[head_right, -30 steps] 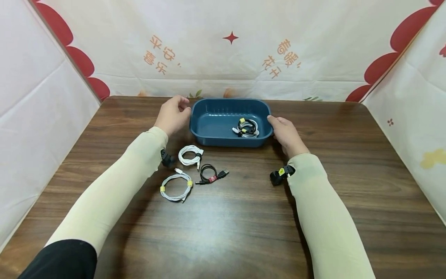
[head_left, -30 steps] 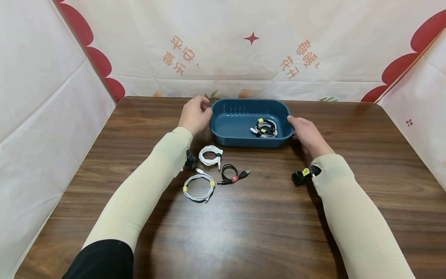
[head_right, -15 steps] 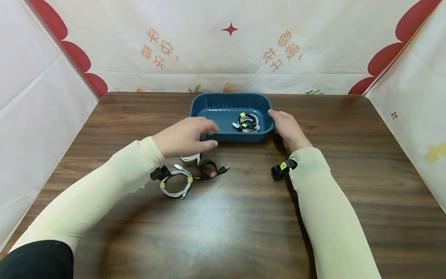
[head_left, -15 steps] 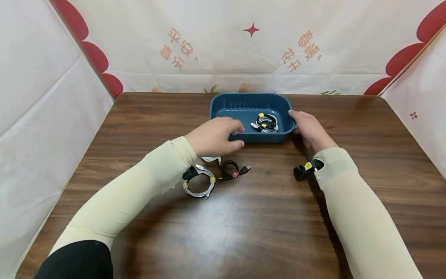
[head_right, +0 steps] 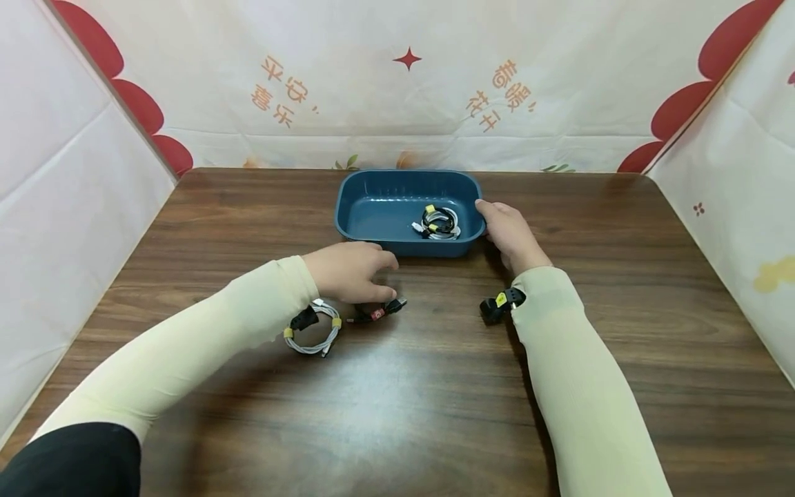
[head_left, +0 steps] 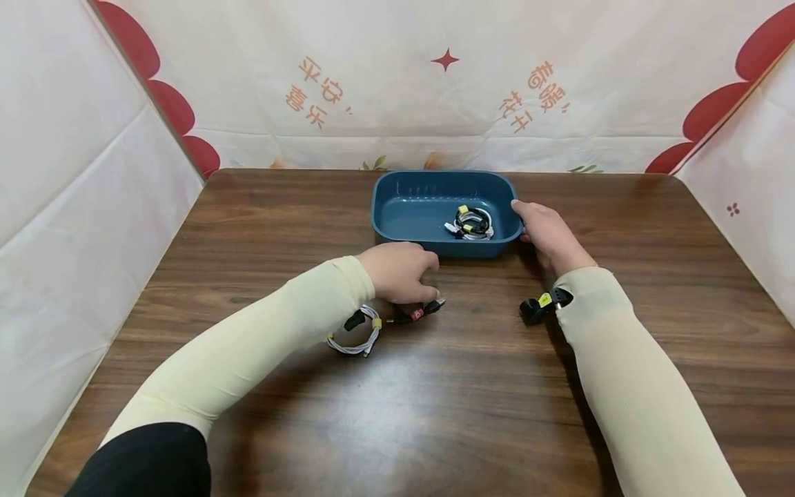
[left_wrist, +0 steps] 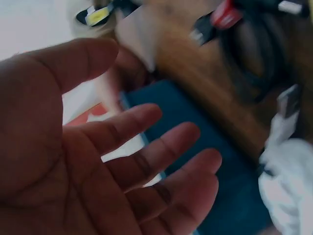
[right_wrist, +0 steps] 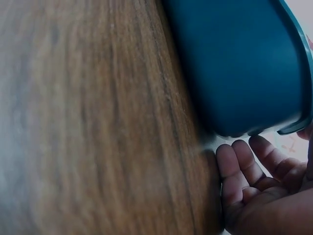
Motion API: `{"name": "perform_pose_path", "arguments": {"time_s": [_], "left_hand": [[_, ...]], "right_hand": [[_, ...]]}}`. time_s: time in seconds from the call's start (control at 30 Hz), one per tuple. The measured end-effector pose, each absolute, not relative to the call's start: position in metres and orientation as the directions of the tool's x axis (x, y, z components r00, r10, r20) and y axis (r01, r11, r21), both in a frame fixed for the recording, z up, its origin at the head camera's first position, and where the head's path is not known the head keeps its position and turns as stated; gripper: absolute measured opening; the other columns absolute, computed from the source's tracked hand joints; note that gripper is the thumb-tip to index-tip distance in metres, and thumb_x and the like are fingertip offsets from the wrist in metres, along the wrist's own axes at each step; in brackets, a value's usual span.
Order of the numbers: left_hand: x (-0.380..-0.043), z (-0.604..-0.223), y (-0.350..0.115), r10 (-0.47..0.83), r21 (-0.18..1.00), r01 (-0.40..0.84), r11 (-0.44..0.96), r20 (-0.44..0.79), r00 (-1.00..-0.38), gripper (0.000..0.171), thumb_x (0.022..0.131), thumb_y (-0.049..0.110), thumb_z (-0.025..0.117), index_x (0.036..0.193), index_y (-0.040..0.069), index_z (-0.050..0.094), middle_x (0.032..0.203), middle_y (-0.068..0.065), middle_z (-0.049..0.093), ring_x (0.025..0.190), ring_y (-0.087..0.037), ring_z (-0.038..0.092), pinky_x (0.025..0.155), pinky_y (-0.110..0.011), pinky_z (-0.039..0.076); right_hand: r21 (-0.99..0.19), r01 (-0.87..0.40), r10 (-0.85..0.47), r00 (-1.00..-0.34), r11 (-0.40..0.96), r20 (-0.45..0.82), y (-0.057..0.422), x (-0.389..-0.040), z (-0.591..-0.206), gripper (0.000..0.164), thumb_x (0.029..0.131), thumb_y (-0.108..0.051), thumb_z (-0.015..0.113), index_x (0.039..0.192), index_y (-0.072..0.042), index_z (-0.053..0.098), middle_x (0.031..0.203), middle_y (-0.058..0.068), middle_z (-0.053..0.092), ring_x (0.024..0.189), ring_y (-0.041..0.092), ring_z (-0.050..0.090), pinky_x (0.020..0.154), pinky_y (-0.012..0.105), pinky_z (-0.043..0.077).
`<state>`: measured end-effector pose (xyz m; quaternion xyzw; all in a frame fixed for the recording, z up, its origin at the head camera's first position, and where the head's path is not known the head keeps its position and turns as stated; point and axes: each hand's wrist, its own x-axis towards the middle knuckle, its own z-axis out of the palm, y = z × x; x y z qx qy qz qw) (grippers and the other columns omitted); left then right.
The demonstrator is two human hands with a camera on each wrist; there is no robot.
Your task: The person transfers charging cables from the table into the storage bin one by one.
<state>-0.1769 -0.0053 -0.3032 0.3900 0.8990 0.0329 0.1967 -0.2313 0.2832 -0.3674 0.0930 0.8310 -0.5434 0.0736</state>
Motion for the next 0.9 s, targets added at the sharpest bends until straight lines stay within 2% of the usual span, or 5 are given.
{"name": "perform_pose_path", "arguments": {"time_s": [0.17,0.43,0.63,0.9], "left_hand": [[-0.172,-0.316,0.002,0.708,0.169,0.702,0.691,-0.351,-0.612,0.041,0.095,0.045,0.061,0.121,0.013,0.064,0.105,0.0,0.061,0.1,-0.015,0.057,0.092,-0.032,0.046],[-0.168,-0.325,0.006,0.723,0.157,0.726,0.67,-0.359,-0.59,0.038,0.09,0.04,0.07,0.119,0.016,0.065,0.106,0.001,0.06,0.102,-0.016,0.055,0.09,-0.032,0.046],[-0.167,-0.329,0.007,0.708,0.112,0.728,0.677,-0.372,-0.601,0.042,0.088,0.037,0.074,0.124,0.017,0.063,0.111,-0.003,0.056,0.102,-0.02,0.056,0.089,-0.035,0.047],[-0.165,-0.331,0.007,0.709,0.068,0.742,0.667,-0.361,-0.605,0.043,0.086,0.028,0.076,0.125,0.017,0.063,0.118,-0.006,0.055,0.104,-0.024,0.057,0.088,-0.037,0.049]], "right_hand": [[-0.899,0.241,0.087,-0.971,0.367,-0.224,0.282,-0.232,-0.367,0.066,0.101,-0.056,0.043,0.136,0.0,0.05,0.092,-0.002,0.052,0.09,0.015,0.047,0.086,0.03,0.042],[-0.948,0.225,0.091,-0.974,0.227,-0.21,0.283,-0.23,-0.369,0.052,0.102,-0.047,0.05,0.121,0.001,0.054,0.08,-0.009,0.055,0.077,0.006,0.05,0.077,0.024,0.045],[-0.943,0.238,0.079,-0.971,0.233,-0.226,0.284,-0.228,-0.369,0.058,0.101,-0.05,0.048,0.132,-0.001,0.051,0.092,-0.006,0.054,0.085,0.008,0.049,0.085,0.027,0.043],[-0.947,0.228,0.082,-0.973,0.225,-0.215,0.284,-0.228,-0.37,0.053,0.102,-0.048,0.047,0.128,-0.002,0.052,0.083,-0.008,0.053,0.08,0.007,0.049,0.08,0.026,0.043]]}}
